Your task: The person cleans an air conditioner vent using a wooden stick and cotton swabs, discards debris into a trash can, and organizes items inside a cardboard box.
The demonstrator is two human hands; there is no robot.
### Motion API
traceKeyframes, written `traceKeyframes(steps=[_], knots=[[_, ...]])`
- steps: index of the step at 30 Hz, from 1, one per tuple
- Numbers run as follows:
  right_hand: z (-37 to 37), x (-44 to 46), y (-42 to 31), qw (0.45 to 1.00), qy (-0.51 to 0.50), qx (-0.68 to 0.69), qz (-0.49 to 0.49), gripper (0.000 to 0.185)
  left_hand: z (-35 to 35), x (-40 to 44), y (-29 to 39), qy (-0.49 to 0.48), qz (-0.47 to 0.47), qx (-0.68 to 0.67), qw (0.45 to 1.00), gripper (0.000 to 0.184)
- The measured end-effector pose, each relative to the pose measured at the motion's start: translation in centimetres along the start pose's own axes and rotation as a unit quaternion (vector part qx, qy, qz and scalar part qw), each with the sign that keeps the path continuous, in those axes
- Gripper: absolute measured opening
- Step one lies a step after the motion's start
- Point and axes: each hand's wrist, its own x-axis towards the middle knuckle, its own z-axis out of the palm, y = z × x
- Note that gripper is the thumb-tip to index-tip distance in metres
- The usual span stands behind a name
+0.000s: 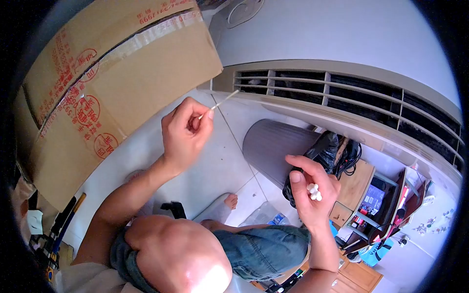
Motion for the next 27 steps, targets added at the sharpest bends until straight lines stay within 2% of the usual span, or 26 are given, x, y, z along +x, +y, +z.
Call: traceKeyframes(steps=[3, 6, 9, 12, 20, 22, 25, 26, 27], knots=[[0.2, 0.3, 0.0, 1.000, -0.003, -0.006, -0.010, 0.012, 0.9, 1.8, -0.7, 0.004, 0.057, 0.084, 0.995, 0.012], [0.3, 0.3, 0.2, 1.000, 0.000, -0.013, -0.017, 0.012, 1.8, 3.1, -0.9, -0.014, 0.074, 0.149, 0.986, 0.012], [0.2, 0.1, 0.6, 1.000, 0.003, -0.015, -0.009, 0.012, 2.8, 4.1, -0.9, -0.014, 0.096, 0.098, 0.990, 0.011], [0.3, 0.1, 0.7, 1.000, 0.009, -0.011, -0.006, 0.011, 4.1, 4.4, -1.0, 0.007, 0.080, 0.054, 0.995, 0.009], [1.0, 1.1, 0.7, 0.999, 0.012, 0.003, -0.034, 0.013, 3.6, 2.2, -1.3, 0.017, -0.016, -0.066, 0.998, 0.009], [1.5, 2.0, 0.4, 0.999, 0.004, 0.006, -0.053, 0.016, 3.0, 2.0, -1.3, 0.014, -0.015, -0.072, 0.997, 0.009], [2.3, 3.8, -0.5, 0.995, -0.019, -0.078, -0.065, 0.024, 2.2, 1.8, -1.1, 0.013, 0.012, -0.059, 0.998, 0.008], [2.8, 4.5, 0.0, 0.989, -0.017, -0.099, -0.110, 0.036, 1.8, 1.7, -0.9, 0.006, 0.027, -0.042, 0.999, 0.007], [3.2, 5.0, 0.0, 0.987, -0.014, -0.113, -0.117, 0.039, 1.5, 1.5, -0.8, 0.001, 0.041, -0.024, 0.999, 0.007]])
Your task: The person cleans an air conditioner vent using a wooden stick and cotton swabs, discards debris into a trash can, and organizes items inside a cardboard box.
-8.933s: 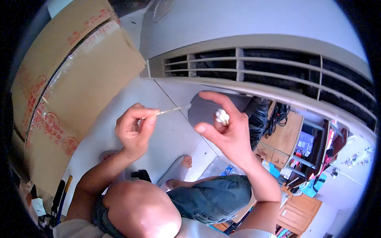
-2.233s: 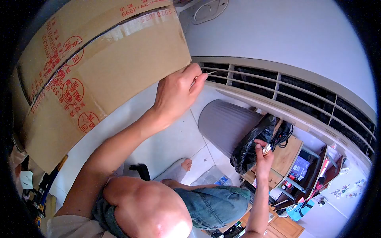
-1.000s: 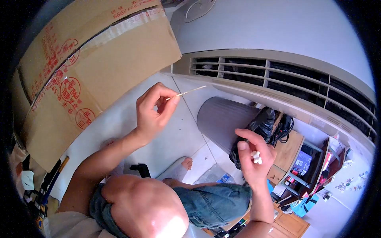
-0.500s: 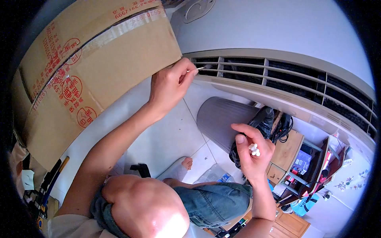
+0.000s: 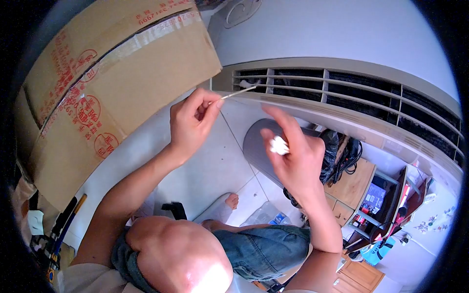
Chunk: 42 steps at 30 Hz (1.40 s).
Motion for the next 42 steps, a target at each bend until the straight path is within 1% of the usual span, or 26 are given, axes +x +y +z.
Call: traceKeyframes(steps=[3, 6, 9, 12, 13, 16, 17, 20, 22, 23, 24, 26, 27, 28, 29, 30, 32, 33, 36, 37, 39, 42], knots=[[0.8, 1.0, -0.1, 0.999, 0.005, -0.048, -0.017, 0.053, -0.8, -1.1, 0.3, 0.003, -0.013, -0.018, 1.000, 0.009], [1.2, 1.2, -0.5, 1.000, -0.008, -0.020, 0.016, 0.054, -2.0, -1.8, 0.8, 0.003, 0.001, -0.008, 1.000, 0.010], [1.1, 1.8, -0.8, 0.993, -0.085, 0.054, 0.065, 0.063, -2.6, -2.0, 1.2, -0.009, 0.044, 0.003, 0.999, 0.012], [0.6, 2.0, -0.4, 0.964, -0.176, 0.148, 0.136, 0.069, -3.0, -2.4, 1.6, -0.033, 0.049, -0.018, 0.998, 0.012], [1.0, 1.8, -0.8, 0.954, -0.147, 0.213, 0.152, 0.055, -3.0, -2.5, 1.9, -0.049, 0.045, -0.029, 0.997, 0.013], [1.1, 0.2, 1.0, 0.961, -0.169, 0.188, 0.114, 0.027, -2.7, -2.8, 2.5, -0.085, 0.036, -0.065, 0.994, 0.013], [1.4, -0.6, 1.2, 0.971, -0.104, 0.191, 0.102, 0.009, -2.5, -2.9, 2.6, -0.091, 0.036, -0.076, 0.992, 0.013], [-1.4, -4.2, 3.0, 0.977, -0.071, 0.137, 0.144, 0.009, -2.2, -3.4, 2.1, -0.112, 0.027, -0.089, 0.989, 0.013], [-3.7, -7.8, 4.5, 0.964, -0.004, 0.097, 0.249, 0.009, -2.5, -3.5, 1.6, -0.129, 0.011, -0.073, 0.989, 0.012], [-4.7, -9.8, 5.7, 0.954, 0.017, 0.054, 0.296, 0.010, -2.6, -3.5, 1.2, -0.129, -0.002, -0.061, 0.990, 0.009], [-5.3, -11.7, 7.1, 0.940, 0.039, 0.010, 0.338, 0.012, -2.4, -3.3, 1.0, -0.103, -0.026, -0.067, 0.992, 0.009], [-5.4, -15.4, 10.4, 0.932, -0.013, -0.096, 0.348, 0.017, -1.6, -3.0, 0.5, -0.048, -0.077, -0.082, 0.993, 0.009], [-4.7, -17.5, 12.5, 0.924, -0.037, -0.111, 0.363, 0.020, -0.7, -2.7, 0.2, -0.018, -0.093, -0.131, 0.987, 0.011], [-3.8, -19.4, 14.6, 0.915, -0.060, -0.127, 0.378, 0.023, 0.1, -2.6, -0.5, -0.009, -0.109, -0.157, 0.981, 0.012], [-3.4, -20.9, 16.3, 0.910, -0.109, -0.174, 0.361, 0.015, 0.5, -2.2, -0.6, -0.013, -0.123, -0.152, 0.981, 0.012], [-3.3, -21.2, 16.2, 0.908, -0.131, -0.133, 0.375, 0.021, 0.7, -1.8, -0.6, -0.017, -0.138, -0.147, 0.979, 0.013], [-3.0, -21.3, 16.6, 0.899, -0.171, -0.048, 0.401, 0.038, 0.9, -1.0, -0.6, 0.008, -0.122, -0.117, 0.986, 0.013], [-3.4, -20.7, 16.8, 0.865, -0.236, -0.097, 0.432, 0.058, 0.8, -0.7, -0.5, 0.017, -0.115, -0.102, 0.988, 0.013], [-3.7, -20.7, 17.4, 0.882, -0.118, -0.045, 0.453, 0.053, 0.5, -0.2, -0.9, 0.010, -0.082, -0.052, 0.995, 0.011], [-3.8, -20.7, 17.6, 0.885, -0.106, -0.034, 0.453, 0.046, 0.5, 0.0, -0.9, 0.003, -0.067, -0.023, 0.997, 0.010], [-3.6, -20.4, 17.6, 0.897, -0.097, -0.050, 0.429, 0.040, 0.8, 0.7, -0.9, -0.012, -0.039, 0.035, 0.999, 0.009], [-3.4, -19.3, 16.9, 0.911, -0.079, -0.043, 0.402, 0.032, 1.8, 1.9, -0.2, 0.013, 0.021, 0.020, 0.999, 0.007]])
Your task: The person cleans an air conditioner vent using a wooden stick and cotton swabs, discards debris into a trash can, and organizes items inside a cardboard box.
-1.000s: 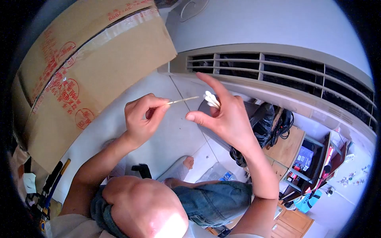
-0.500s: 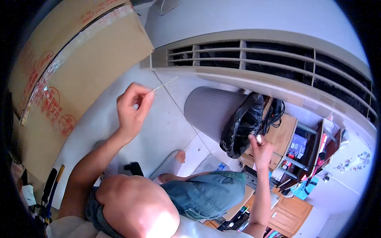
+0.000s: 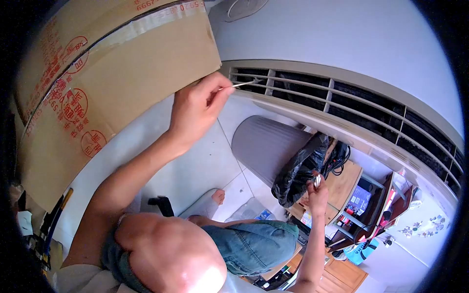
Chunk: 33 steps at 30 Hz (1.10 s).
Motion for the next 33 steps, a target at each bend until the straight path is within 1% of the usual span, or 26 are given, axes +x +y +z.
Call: traceKeyframes(steps=[4, 5, 7, 9, 10, 12, 13, 14, 16, 18, 19, 20, 22, 23, 24, 25, 28, 29, 32, 33], knots=[[-1.0, -0.5, -4.3, 0.998, 0.016, 0.060, -0.013, 0.027, -1.0, -1.0, 1.3, 0.003, -0.018, -0.062, 0.998, 0.007], [-1.1, -0.7, -5.4, 0.996, 0.022, 0.078, -0.045, 0.026, -1.8, -1.8, 1.3, 0.008, -0.004, -0.086, 0.996, 0.008], [-1.0, -1.3, -7.7, 0.987, 0.035, 0.116, -0.104, 0.024, -3.3, -3.2, 1.4, -0.028, -0.003, -0.096, 0.995, 0.010], [-0.9, -2.2, -11.5, 0.983, 0.003, 0.148, -0.109, 0.028, -3.8, -4.4, 1.6, -0.060, -0.016, -0.116, 0.991, 0.012], [-1.0, -2.6, -13.8, 0.978, -0.019, 0.168, -0.120, 0.032, -3.5, -4.8, 1.7, -0.074, -0.012, -0.104, 0.992, 0.011], [-1.2, -3.2, -18.5, 0.962, -0.075, 0.215, -0.147, 0.041, -2.8, -5.3, 2.5, -0.116, 0.044, -0.108, 0.986, 0.011], [-1.1, -3.3, -19.9, 0.954, -0.107, 0.245, -0.136, 0.053, -2.3, -5.6, 2.9, -0.142, 0.078, -0.096, 0.982, 0.010], [-1.0, -3.0, -20.6, 0.957, -0.115, 0.223, -0.145, 0.043, -1.7, -5.9, 3.2, -0.144, 0.112, -0.112, 0.977, 0.011], [-0.2, -2.6, -20.3, 0.955, -0.120, 0.170, -0.210, 0.027, -1.7, -5.9, 4.0, -0.196, 0.163, -0.099, 0.962, 0.010], [-0.9, -2.7, -19.7, 0.945, -0.110, 0.222, -0.214, 0.017, -1.9, -5.4, 3.8, -0.171, 0.161, -0.089, 0.968, 0.010], [-0.8, -2.8, -18.7, 0.935, -0.064, 0.289, -0.195, 0.015, -2.2, -5.0, 3.7, -0.159, 0.160, -0.082, 0.971, 0.010], [-1.6, -2.9, -17.9, 0.938, -0.037, 0.324, -0.117, 0.016, -2.9, -4.4, 3.6, -0.134, 0.111, -0.097, 0.980, 0.009], [-2.2, -1.6, -13.2, 0.960, 0.028, 0.269, -0.074, 0.020, -3.6, -3.6, 2.6, -0.077, 0.024, -0.062, 0.995, 0.010], [-2.3, -0.9, -9.8, 0.973, 0.039, 0.219, -0.055, 0.014, -3.5, -3.3, 2.0, -0.064, -0.009, -0.061, 0.996, 0.009], [-2.4, -0.2, -6.2, 0.984, 0.049, 0.169, -0.036, 0.013, -3.3, -3.2, 1.3, -0.051, -0.042, -0.060, 0.996, 0.009], [-2.3, -0.1, -3.9, 0.991, 0.059, 0.118, -0.018, 0.018, -3.1, -3.0, 0.7, -0.037, -0.076, -0.059, 0.995, 0.010], [-2.1, -1.1, -2.0, 0.995, -0.090, -0.026, -0.022, 0.044, -2.2, -1.9, -0.2, -0.021, -0.053, 0.005, 0.998, 0.011], [-2.1, -1.1, -1.4, 0.987, -0.145, -0.069, 0.022, 0.066, -1.9, -1.8, -0.5, -0.023, -0.046, 0.022, 0.998, 0.011], [-1.2, -1.6, -1.9, 0.990, -0.101, 0.061, 0.072, 0.056, -1.6, -1.4, -0.9, -0.020, -0.017, 0.069, 0.997, 0.010], [-1.1, -1.8, -2.2, 0.990, -0.100, 0.057, 0.079, 0.053, -1.6, -1.3, -0.9, -0.015, 0.000, 0.078, 0.997, 0.009]])
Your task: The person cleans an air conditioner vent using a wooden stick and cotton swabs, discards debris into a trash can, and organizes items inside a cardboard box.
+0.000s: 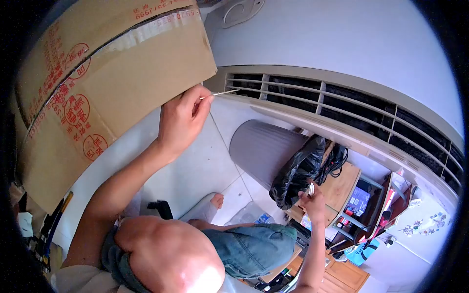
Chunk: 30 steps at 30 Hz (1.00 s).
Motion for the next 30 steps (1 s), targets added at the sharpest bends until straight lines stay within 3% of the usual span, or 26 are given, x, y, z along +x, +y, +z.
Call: traceKeyframes(steps=[5, 10, 13, 20, 22, 25, 30], knots=[[0.2, 0.3, -0.7, 0.998, 0.041, -0.036, -0.029, 0.035, -1.3, 0.1, 0.4, 0.025, 0.080, 0.068, 0.994, 0.009], [0.5, 0.8, -0.8, 0.993, 0.064, -0.079, -0.062, 0.032, -1.0, 1.4, 0.8, -0.019, 0.151, 0.172, 0.973, 0.008], [0.8, 1.0, -1.5, 0.994, 0.066, -0.056, -0.062, 0.031, 0.3, 2.2, 0.9, -0.038, 0.150, 0.224, 0.962, 0.007], [1.5, 1.3, -0.6, 0.990, 0.087, -0.033, -0.111, 0.028, 0.8, 2.4, 1.1, -0.031, 0.127, 0.127, 0.983, 0.005], [1.3, 0.7, -1.9, 0.992, 0.076, -0.049, -0.086, 0.028, 1.2, 2.6, 1.1, -0.032, 0.127, 0.134, 0.982, 0.005], [1.5, 0.8, -2.3, 0.993, 0.076, -0.047, -0.079, 0.028, 1.0, 3.1, 1.5, -0.066, 0.131, 0.232, 0.962, 0.008], [1.8, 0.6, -2.8, 0.992, 0.079, -0.034, -0.090, 0.027, 1.8, 3.6, 2.7, -0.041, 0.127, 0.276, 0.952, 0.009]])
